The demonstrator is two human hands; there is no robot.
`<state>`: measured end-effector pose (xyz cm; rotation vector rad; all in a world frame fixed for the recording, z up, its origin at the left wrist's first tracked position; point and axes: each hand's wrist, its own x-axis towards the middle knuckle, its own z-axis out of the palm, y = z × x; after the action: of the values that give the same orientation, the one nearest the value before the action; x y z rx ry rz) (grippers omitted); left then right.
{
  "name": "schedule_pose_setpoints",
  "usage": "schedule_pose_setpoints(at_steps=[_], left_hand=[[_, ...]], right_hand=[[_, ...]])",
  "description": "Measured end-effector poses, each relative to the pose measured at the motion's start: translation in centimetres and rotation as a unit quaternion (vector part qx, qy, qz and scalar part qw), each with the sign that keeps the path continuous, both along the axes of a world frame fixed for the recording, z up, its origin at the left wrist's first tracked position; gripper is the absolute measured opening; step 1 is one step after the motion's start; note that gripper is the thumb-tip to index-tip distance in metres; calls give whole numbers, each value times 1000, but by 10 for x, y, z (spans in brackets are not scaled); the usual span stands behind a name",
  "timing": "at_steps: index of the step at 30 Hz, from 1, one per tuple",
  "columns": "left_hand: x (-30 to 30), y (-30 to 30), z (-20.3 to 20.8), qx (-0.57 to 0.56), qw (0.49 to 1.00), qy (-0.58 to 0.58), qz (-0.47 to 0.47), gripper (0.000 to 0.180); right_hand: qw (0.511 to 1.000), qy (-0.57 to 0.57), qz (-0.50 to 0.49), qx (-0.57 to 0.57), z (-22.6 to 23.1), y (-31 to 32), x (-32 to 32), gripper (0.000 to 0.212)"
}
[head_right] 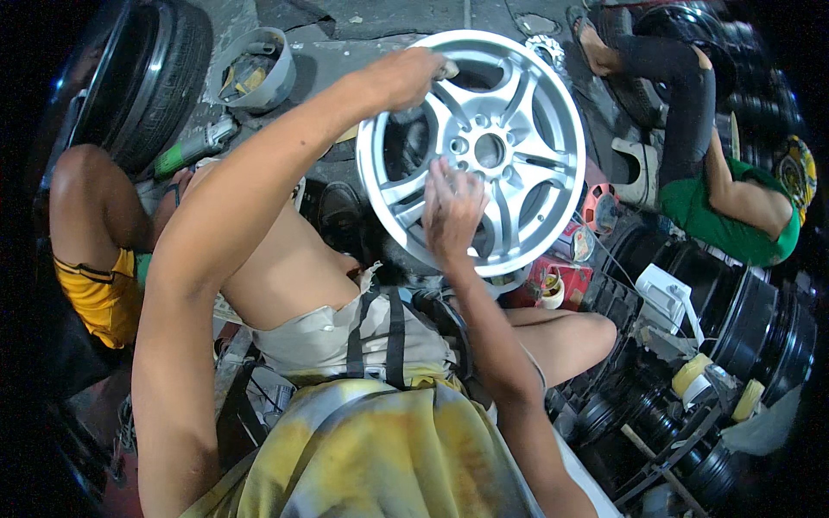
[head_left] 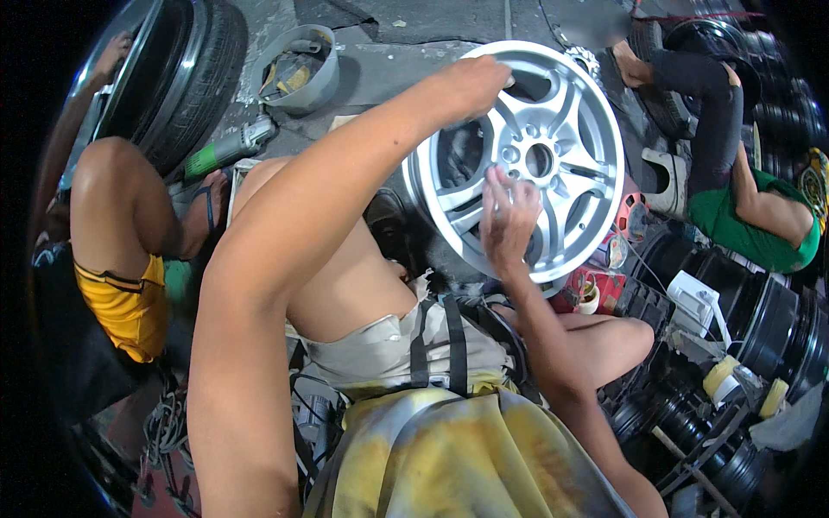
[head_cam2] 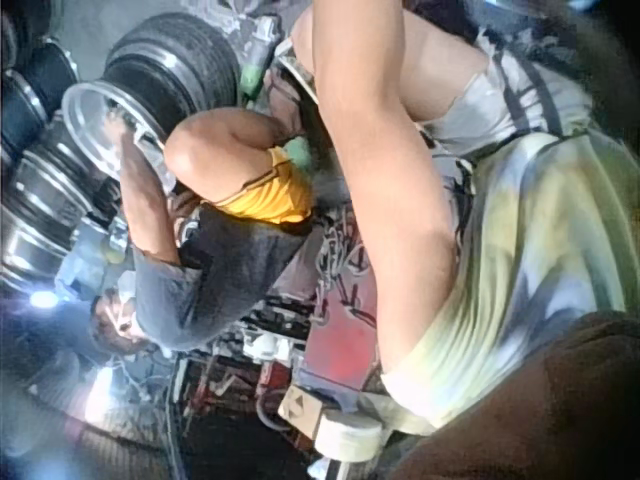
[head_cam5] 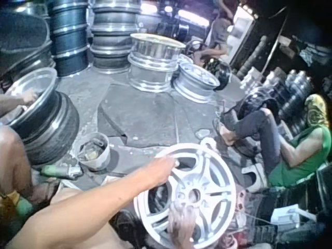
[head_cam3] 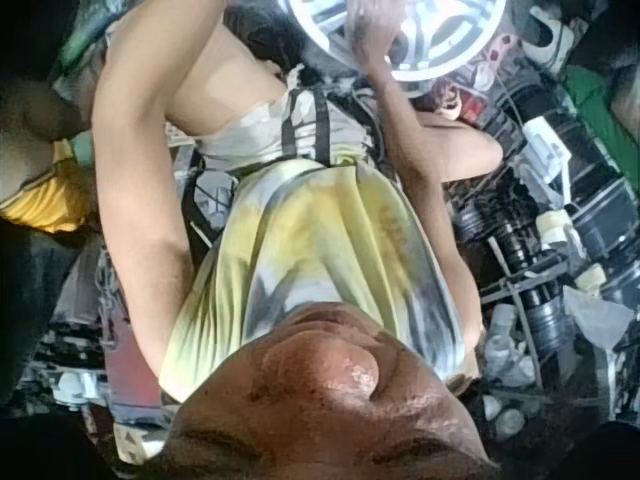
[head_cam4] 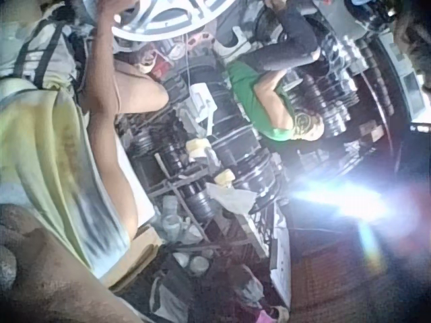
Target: The person scrubs a silver car rim with a small abrasive pad while sitting on the floor. They repeatedly rub the spokes and inner barrel of the rim, rotating it to access different areas.
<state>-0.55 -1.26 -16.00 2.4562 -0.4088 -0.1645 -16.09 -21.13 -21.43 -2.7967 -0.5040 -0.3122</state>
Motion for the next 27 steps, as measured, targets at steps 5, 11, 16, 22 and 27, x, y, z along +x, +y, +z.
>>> schedule_pose_setpoints(at_steps=[5,11,16,22,27], left_hand=[[-18,-4,-53,75,992,-56,-89,36],[-29,-14,-62,194,969,-123,-87,38],[-36,-24,-82,373,893,-230,-107,54],[-50,-33,-65,295,928,-181,-140,55],[-44,-24,-50,266,932,-164,-182,58]], right_hand=[[995,-30,-81,52,-5,20,28,30],[997,-2,-45,67,4,16,-22,29],[984,35,-139,103,1,12,13,29],[994,7,-88,72,5,13,-16,28],[992,4,-63,110,-12,2,32,29]])
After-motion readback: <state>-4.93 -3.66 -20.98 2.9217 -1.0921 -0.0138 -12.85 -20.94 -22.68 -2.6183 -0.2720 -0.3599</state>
